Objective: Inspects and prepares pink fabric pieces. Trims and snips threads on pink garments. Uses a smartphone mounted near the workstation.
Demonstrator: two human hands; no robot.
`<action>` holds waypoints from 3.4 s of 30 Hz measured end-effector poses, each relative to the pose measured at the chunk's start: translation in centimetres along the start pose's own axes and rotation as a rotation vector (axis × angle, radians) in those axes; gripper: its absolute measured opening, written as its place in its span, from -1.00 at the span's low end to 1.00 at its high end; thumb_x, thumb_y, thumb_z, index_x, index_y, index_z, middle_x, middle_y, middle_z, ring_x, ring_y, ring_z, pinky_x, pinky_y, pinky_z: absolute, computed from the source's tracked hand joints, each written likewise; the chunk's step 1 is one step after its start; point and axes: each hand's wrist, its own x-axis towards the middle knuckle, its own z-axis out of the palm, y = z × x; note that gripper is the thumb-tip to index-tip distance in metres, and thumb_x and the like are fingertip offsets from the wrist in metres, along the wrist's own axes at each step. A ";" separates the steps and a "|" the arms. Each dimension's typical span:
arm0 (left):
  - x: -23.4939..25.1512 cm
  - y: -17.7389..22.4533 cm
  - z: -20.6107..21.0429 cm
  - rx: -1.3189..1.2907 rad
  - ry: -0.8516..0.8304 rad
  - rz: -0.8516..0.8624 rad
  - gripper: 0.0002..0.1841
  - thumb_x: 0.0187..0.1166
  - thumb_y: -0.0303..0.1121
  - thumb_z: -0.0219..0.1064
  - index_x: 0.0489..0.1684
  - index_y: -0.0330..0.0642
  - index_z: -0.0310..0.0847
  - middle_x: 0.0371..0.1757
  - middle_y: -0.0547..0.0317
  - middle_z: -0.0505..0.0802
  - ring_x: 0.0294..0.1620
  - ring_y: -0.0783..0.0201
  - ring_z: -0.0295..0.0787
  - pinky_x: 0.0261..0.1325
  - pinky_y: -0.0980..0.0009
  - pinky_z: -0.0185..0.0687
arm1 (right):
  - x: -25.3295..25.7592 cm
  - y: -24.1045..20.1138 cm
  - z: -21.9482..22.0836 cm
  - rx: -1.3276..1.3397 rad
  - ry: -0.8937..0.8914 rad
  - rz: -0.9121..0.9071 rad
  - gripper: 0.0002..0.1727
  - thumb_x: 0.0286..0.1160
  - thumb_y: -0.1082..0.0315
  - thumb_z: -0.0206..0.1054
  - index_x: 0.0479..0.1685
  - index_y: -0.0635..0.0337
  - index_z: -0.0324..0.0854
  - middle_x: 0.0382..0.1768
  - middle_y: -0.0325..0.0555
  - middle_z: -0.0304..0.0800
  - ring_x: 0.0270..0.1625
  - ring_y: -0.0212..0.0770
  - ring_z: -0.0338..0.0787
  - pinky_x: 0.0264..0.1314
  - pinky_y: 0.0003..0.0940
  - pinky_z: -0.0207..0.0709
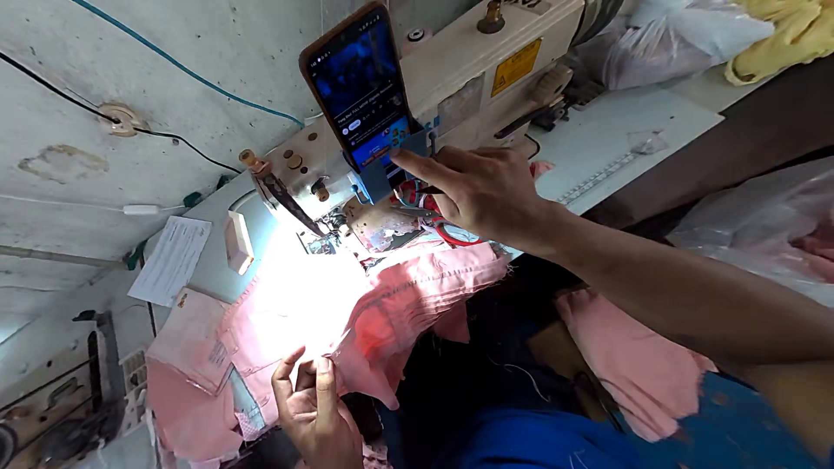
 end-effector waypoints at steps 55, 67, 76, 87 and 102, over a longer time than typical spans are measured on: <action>-0.3 -0.5 0.0 -0.025 0.009 -0.024 -0.68 0.58 -0.62 0.17 0.27 -0.25 0.37 -0.22 0.26 0.83 -0.29 0.48 0.83 -0.16 0.55 0.82 | 1.2 0.1 -0.3 0.004 -0.003 0.012 -0.40 0.58 0.46 0.16 0.64 -0.13 0.57 -0.41 0.01 0.68 -0.57 0.02 0.62 -0.63 -0.14 0.34; 0.1 -0.3 -0.6 -0.006 0.023 -0.002 -0.69 0.58 -0.62 0.16 0.25 -0.24 0.36 -0.23 0.28 0.82 -0.27 0.49 0.82 -0.13 0.56 0.81 | 0.3 -0.2 0.1 0.021 0.015 0.024 -0.41 0.55 0.45 0.17 0.62 -0.09 0.59 -0.47 0.00 0.65 -0.62 0.00 0.58 -0.65 -0.16 0.30; 0.0 -0.4 -0.4 -0.030 0.020 -0.006 -0.69 0.58 -0.64 0.15 0.24 -0.24 0.37 -0.23 0.28 0.83 -0.29 0.50 0.82 -0.14 0.58 0.79 | 1.5 -0.2 -0.9 0.020 0.046 0.063 -0.38 0.55 0.48 0.16 0.66 -0.07 0.55 -0.40 0.03 0.69 -0.59 0.03 0.61 -0.65 -0.13 0.31; -0.1 -0.4 -0.6 -0.020 0.034 -0.017 -0.69 0.58 -0.62 0.16 0.24 -0.24 0.36 -0.23 0.29 0.81 -0.30 0.50 0.81 -0.18 0.58 0.79 | 0.0 -0.5 0.1 0.012 -0.037 0.045 -0.39 0.54 0.43 0.18 0.64 -0.11 0.57 -0.38 0.02 0.72 -0.58 0.02 0.65 -0.64 -0.13 0.35; -0.3 -0.6 -0.6 -0.036 0.038 -0.015 -0.69 0.58 -0.64 0.15 0.24 -0.24 0.36 -0.23 0.26 0.82 -0.29 0.49 0.82 -0.15 0.56 0.81 | 0.0 -0.7 -0.6 0.035 0.006 0.059 -0.41 0.58 0.42 0.18 0.65 -0.07 0.56 -0.45 0.02 0.66 -0.61 0.02 0.59 -0.65 -0.14 0.31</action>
